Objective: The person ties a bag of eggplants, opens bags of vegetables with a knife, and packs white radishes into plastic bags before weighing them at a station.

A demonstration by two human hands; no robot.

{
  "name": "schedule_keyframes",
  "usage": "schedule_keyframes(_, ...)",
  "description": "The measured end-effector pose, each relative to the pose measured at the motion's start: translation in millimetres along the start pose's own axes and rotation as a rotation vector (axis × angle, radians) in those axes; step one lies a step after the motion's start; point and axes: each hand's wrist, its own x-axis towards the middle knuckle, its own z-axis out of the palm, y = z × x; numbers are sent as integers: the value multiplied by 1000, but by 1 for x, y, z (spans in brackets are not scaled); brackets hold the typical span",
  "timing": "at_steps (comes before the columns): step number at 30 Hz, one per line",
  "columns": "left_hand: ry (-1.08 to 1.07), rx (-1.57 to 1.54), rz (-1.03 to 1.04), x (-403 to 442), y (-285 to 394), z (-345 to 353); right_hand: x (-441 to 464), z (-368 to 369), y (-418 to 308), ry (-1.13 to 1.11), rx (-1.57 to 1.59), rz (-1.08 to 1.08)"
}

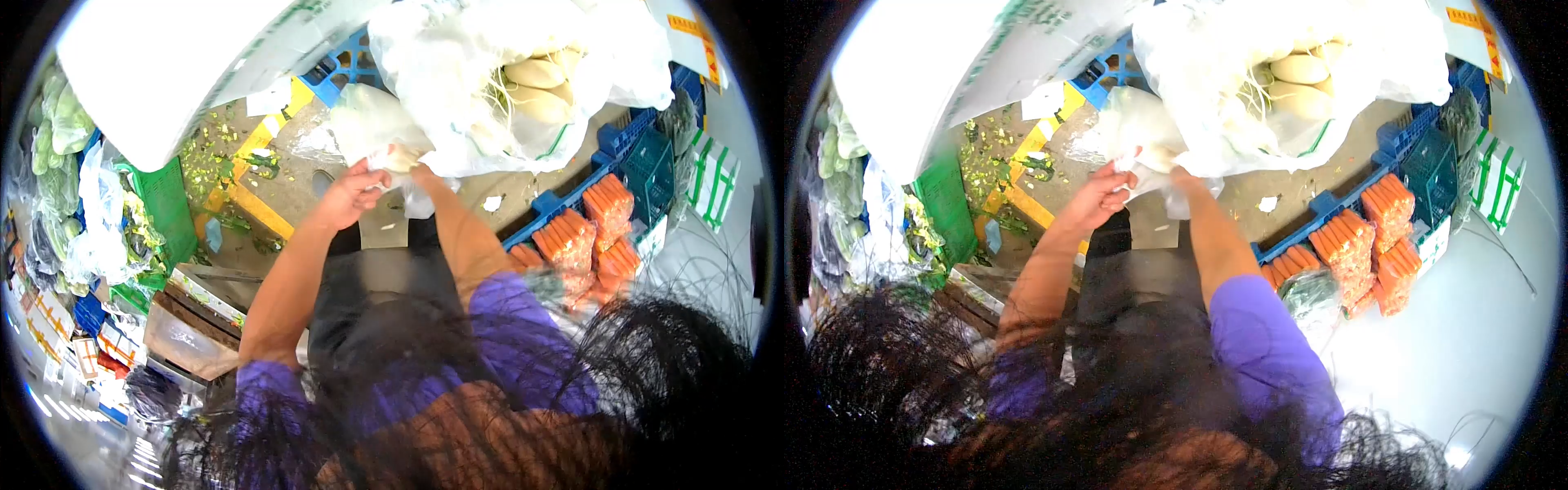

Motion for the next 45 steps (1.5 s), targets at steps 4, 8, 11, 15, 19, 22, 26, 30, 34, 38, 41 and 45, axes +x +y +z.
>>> schedule_keyframes(4,3,56,-4,5,0,-2,-78,-89,53,-274,-381,-109)
schedule_keyframes(8,37,31,21,14,-5,11,-233,-192,-53,-417,408,-136)
schedule_keyframes(11,72,66,22,26,-2,20,-239,-256,-106,359,64,-464)
schedule_keyframes(15,133,91,-2,30,-3,26,-116,-305,-116,488,-1221,-107)
schedule_keyframes(19,73,-7,15,28,-16,19,-8,-293,-35,701,-1694,254)
schedule_keyframes(22,72,-34,-13,27,-22,12,-39,-291,-53,589,-1533,187)
schedule_keyframes(26,114,31,5,29,-23,12,-105,-288,-118,195,-1612,55)
schedule_keyframes(30,160,49,-3,22,-16,18,-211,-294,-165,301,-1364,-312)
schedule_keyframes(34,130,-19,0,14,-11,6,-380,-308,-182,505,-1020,-462)
schedule_keyframes(38,111,6,-24,6,0,6,-449,-287,-162,196,-460,-143)
schedule_keyframes(41,88,9,-43,7,2,0,-421,-241,-123,-102,-221,-88)
schedule_keyframes(45,65,17,-65,6,-1,-8,-299,-136,-80,-239,214,-22)
